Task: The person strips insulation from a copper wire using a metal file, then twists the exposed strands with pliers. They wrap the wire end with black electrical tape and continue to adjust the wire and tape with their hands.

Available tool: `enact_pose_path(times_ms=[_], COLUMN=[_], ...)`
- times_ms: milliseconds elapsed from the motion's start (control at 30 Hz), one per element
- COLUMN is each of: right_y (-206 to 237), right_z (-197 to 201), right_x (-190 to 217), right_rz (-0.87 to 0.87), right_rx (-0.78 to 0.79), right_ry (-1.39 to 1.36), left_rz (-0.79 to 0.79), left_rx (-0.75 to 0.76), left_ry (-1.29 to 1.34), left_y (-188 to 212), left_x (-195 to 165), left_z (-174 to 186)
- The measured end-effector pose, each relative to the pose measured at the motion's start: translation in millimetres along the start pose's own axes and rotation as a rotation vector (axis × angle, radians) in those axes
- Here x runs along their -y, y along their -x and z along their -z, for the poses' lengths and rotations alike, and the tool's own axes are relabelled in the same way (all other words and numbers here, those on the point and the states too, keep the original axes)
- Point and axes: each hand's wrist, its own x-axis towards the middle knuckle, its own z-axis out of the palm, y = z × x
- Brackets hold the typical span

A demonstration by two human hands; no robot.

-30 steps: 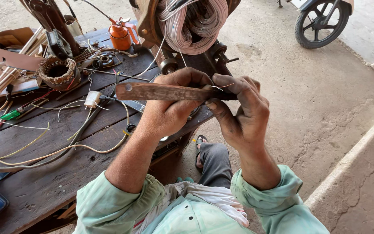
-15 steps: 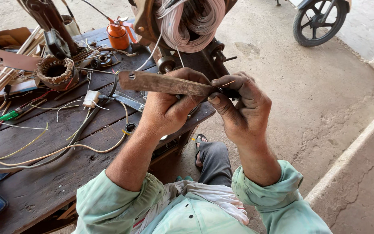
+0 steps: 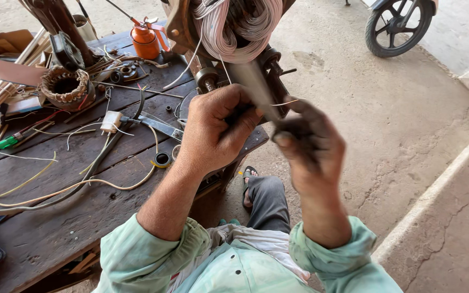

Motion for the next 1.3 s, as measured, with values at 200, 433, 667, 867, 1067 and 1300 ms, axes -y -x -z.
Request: enact_pose_path(times_ms=[200,433,667,867,1067,1300], right_y=[-21.8,-6.1,-6.3,-3.0,-5.9,0.8], right_z=[-26.3,-19.5,-38.1,-13.5,26.2,-15.6], right_x=[8.1,16.9,1.8,-1.7,17.8,-8.0], right_rz=[-0.024,-0.162,-0.094,-0.144,-0.035,-0.072], right_rx=[-0.035,-0.18,-0.115,-0.122,-0.314,-0.034], right_ry=[0.074,-0.307,-0.249,-0.346,-0.302,-0.065], left_rz=[-0.083,-0.161,-0.161,-0.152,-0.134,-0.138], left_rx=[-0.012,-0.008,-0.013,0.035,0.059,0.077], left_ry=[-0.039,-0.129,-0.159,-0.197,-0.213,-0.218], left_y=[-1.0,1.7,1.5,-1.7,-2.2,-0.8], left_x=[-3.5,1.7,2.4,0.3,1.3,-0.6], left_z=[-0.5,-3.6,-2.9,1.2,2.7,-4.9])
